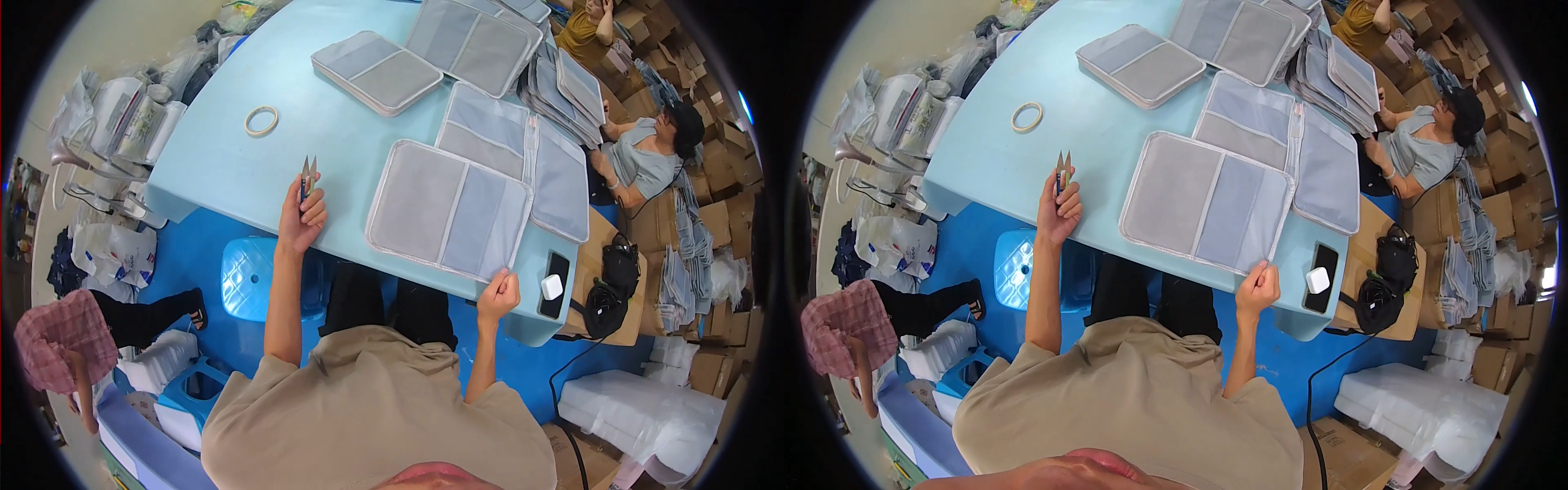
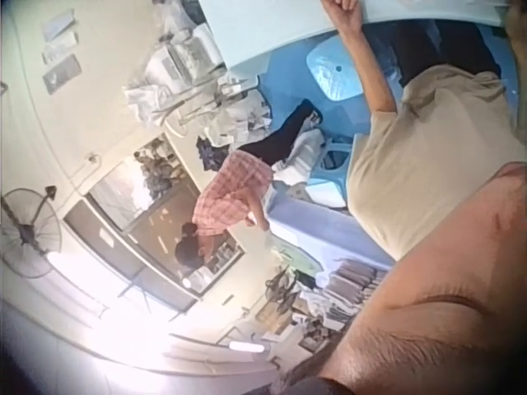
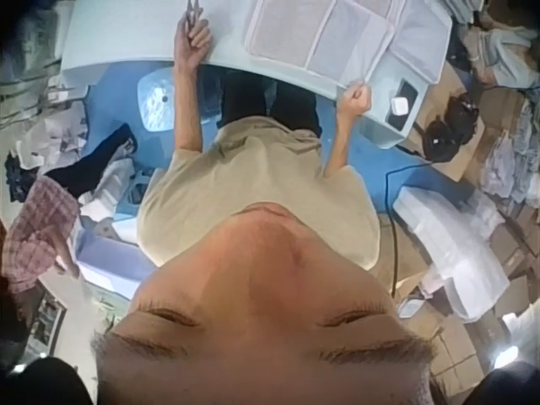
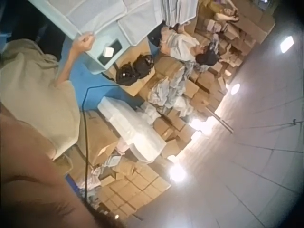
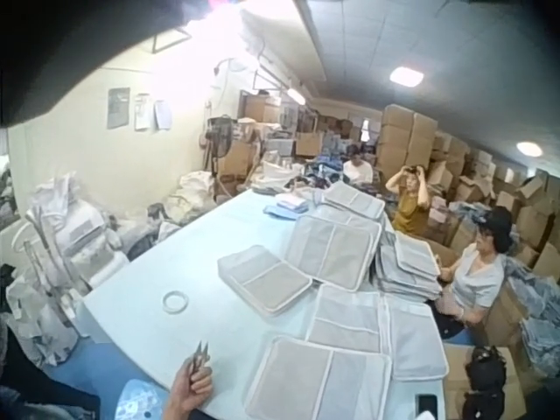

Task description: Trimming excess threads from grey pouches using a pair of small snips.

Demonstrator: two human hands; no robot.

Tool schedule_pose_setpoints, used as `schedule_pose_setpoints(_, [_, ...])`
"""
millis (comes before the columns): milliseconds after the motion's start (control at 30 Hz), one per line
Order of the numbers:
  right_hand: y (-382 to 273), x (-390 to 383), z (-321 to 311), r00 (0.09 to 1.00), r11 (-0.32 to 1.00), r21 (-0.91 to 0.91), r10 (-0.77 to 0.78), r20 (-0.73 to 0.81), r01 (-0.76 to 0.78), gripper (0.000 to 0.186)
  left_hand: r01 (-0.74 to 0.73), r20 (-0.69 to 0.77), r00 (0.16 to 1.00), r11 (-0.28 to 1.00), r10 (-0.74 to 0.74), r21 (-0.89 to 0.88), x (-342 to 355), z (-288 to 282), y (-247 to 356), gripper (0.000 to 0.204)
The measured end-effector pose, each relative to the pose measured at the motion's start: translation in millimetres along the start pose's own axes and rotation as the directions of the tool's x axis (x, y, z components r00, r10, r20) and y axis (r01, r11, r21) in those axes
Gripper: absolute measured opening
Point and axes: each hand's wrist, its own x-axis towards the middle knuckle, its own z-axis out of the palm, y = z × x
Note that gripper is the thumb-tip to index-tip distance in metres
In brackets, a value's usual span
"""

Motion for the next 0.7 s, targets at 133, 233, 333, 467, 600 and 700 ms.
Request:
schedule_pose_setpoints(133, [2.1,-1.0,3.2,1.000,1.000,0.023,0.014,-0.021,-0.014,0.045,0.014,-0.023,1.000,1.000,-0.014,-0.003,-0.7,1.9,0.9,0.039])
schedule_pose_setpoints(233, [3.0,-2.1,3.2,0.999,0.999,0.026,0.025,-0.040,-0.024,0.046,0.015,-0.042,0.999,1.000,-0.015,0.001,0.6,3.8,-0.9,0.039])
schedule_pose_setpoints(333, [3.4,0.1,1.2,0.999,1.000,0.021,0.003,-0.053,-0.002,0.045,0.004,-0.023,1.000,1.000,-0.004,0.004,1.5,-1.2,-1.8,0.039])
schedule_pose_setpoints(467, [5.4,-0.8,-2.9,1.000,0.993,0.112,-0.023,-0.021,0.025,0.040,-0.051,-0.015,0.999,0.998,0.051,-0.028,1.1,1.0,-1.9,0.040])
schedule_pose_setpoints(600, [9.9,-4.6,-7.4,0.999,0.964,0.265,-0.035,0.005,0.033,0.039,-0.112,0.018,0.993,0.992,0.113,-0.054,-0.1,-5.8,-0.8,0.042])
schedule_pose_setpoints(700, [9.2,-5.2,-12.9,0.996,0.931,0.354,0.087,0.019,-0.088,0.040,-0.137,0.017,0.990,0.989,0.138,-0.054,0.8,-8.0,-2.1,0.042])
